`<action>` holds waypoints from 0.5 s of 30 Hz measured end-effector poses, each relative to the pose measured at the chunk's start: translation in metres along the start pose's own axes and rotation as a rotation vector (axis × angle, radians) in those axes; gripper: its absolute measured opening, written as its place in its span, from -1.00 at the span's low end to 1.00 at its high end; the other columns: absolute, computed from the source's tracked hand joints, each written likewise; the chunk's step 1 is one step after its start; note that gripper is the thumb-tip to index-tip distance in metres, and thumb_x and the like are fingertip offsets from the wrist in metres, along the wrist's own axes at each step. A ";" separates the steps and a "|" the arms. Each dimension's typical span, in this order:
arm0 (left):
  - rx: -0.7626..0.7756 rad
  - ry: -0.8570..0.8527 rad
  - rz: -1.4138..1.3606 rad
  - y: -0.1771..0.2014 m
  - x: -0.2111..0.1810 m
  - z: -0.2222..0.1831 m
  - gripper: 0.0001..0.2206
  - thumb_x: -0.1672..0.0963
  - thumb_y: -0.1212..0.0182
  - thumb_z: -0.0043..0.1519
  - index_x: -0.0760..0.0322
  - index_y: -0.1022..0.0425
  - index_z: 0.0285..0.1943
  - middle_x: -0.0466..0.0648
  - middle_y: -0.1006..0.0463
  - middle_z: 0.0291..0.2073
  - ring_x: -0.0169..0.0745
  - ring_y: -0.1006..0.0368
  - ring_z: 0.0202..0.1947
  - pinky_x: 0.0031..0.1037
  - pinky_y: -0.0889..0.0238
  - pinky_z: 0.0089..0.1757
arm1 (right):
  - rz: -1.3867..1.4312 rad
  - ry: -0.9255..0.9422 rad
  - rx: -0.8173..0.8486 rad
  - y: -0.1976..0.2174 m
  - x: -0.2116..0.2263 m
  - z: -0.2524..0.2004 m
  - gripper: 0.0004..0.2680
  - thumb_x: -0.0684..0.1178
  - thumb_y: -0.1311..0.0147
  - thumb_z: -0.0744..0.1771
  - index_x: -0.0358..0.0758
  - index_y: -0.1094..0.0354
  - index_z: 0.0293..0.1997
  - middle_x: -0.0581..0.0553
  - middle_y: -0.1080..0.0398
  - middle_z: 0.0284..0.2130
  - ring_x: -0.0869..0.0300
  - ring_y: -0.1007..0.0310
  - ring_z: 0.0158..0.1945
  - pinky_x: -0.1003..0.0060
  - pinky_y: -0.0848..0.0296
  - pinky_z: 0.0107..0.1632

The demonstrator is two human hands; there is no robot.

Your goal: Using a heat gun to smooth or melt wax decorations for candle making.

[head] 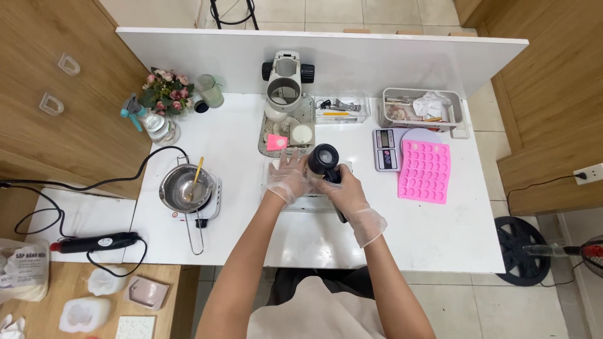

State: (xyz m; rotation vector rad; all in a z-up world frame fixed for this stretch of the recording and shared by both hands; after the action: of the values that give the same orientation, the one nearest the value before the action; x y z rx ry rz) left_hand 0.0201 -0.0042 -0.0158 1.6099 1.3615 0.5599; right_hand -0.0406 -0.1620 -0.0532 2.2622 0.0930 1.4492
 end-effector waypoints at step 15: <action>-0.043 0.088 -0.128 0.020 -0.018 -0.026 -0.38 -0.25 0.09 0.12 -0.43 -0.05 0.42 -0.20 0.24 0.60 0.02 0.47 0.57 0.26 0.54 0.34 | 0.094 -0.004 -0.038 0.012 0.017 -0.015 -0.60 0.26 -0.38 0.14 -0.13 -0.36 -0.15 -0.17 -0.44 -0.40 0.10 -0.50 -0.38 0.24 -0.42 -0.23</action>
State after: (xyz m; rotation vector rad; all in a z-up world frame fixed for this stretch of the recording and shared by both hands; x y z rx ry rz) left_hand 0.0044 -0.0111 0.0169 1.4674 1.4962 0.5851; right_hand -0.0483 -0.1631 -0.0290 2.2658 -0.0423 1.4809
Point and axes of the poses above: each hand's wrist, its own z-axis towards the middle knuckle, its own y-axis out of the back of the hand, x = y × z, the point moved 2 cm from there along z, towards the middle knuckle
